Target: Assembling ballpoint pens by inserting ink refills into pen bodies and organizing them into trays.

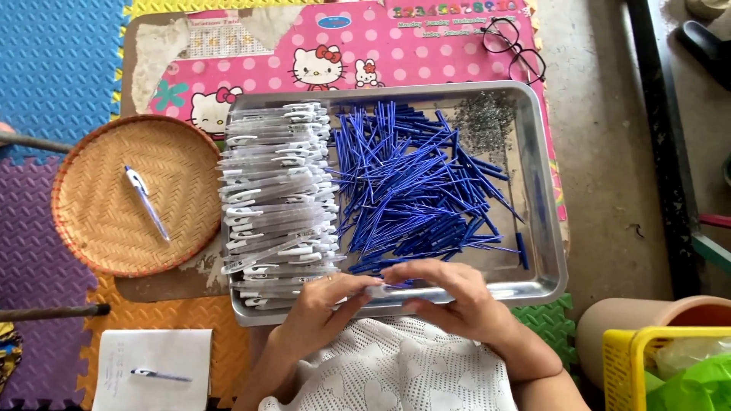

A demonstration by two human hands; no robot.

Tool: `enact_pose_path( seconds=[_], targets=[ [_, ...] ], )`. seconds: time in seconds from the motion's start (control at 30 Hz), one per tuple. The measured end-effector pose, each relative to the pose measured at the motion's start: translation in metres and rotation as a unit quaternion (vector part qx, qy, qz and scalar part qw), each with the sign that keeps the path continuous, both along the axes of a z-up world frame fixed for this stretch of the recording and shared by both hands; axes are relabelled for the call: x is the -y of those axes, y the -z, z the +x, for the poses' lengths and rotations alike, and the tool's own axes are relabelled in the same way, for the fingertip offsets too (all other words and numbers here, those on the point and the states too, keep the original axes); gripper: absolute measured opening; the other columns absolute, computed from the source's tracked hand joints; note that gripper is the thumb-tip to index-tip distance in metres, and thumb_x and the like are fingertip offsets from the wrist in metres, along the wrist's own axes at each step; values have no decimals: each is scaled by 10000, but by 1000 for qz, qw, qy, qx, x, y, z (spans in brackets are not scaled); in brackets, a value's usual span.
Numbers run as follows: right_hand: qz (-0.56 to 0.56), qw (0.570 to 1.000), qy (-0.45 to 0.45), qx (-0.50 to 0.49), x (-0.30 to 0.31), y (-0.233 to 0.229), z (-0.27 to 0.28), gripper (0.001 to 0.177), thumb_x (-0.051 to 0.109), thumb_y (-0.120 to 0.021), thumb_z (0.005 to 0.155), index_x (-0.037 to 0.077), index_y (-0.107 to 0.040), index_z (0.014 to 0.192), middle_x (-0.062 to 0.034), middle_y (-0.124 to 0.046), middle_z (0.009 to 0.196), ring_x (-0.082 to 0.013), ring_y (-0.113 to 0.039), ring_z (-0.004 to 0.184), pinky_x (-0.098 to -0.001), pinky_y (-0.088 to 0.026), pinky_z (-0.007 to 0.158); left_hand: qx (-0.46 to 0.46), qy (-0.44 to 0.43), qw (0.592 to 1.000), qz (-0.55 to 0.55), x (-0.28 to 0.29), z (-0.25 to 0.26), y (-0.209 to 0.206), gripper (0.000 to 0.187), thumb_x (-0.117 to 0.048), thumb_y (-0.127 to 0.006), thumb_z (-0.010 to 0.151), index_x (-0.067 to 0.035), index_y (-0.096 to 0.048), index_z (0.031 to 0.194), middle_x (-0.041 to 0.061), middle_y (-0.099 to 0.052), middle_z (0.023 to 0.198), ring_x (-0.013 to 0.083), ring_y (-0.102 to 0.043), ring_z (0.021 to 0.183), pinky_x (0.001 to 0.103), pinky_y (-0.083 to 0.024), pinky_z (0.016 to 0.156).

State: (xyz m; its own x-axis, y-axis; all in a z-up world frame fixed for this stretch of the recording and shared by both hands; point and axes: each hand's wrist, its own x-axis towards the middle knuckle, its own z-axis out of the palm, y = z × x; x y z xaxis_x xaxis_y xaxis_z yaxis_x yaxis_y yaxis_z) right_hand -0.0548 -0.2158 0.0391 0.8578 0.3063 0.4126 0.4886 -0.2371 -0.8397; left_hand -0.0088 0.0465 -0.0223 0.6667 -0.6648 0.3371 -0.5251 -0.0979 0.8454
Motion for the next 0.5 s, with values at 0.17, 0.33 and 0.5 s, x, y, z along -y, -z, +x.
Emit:
enact_pose_path(
  seconds=[0.17, 0.33, 0.5],
  targets=[
    [-167, 964, 205, 16, 73, 1, 16, 231, -4, -698, 1003, 31, -703, 1231, -127, -777, 1200, -221, -779, 1072, -331, -618, 1003, -121, -29, 984, -127, -6, -1, 14, 202, -126, -626, 1071, -132, -683, 1265, 71, -806, 1199, 212, -828, 1053, 273, -731, 892],
    [-429, 855, 289, -15, 150, 49, 51, 157, 123, -659, 1072, 75, -720, 1209, -92, -750, 1096, -306, -724, 999, -470, -565, 719, -178, -105, 972, -115, -11, 0, -5, 170, -192, -623, 1061, -130, -687, 1206, 96, -826, 1152, 247, -828, 1075, 377, -664, 1005],
    [-542, 792, 281, -32, 172, 91, 69, 168, 119, -672, 1036, 134, -740, 1190, -60, -726, 1039, -302, -703, 949, -461, -598, 648, -179, -103, 972, -112, -8, -2, -6, 214, -175, -622, 1061, -117, -657, 1264, 102, -820, 1170, 253, -822, 1104, 359, -697, 966]
  ],
)
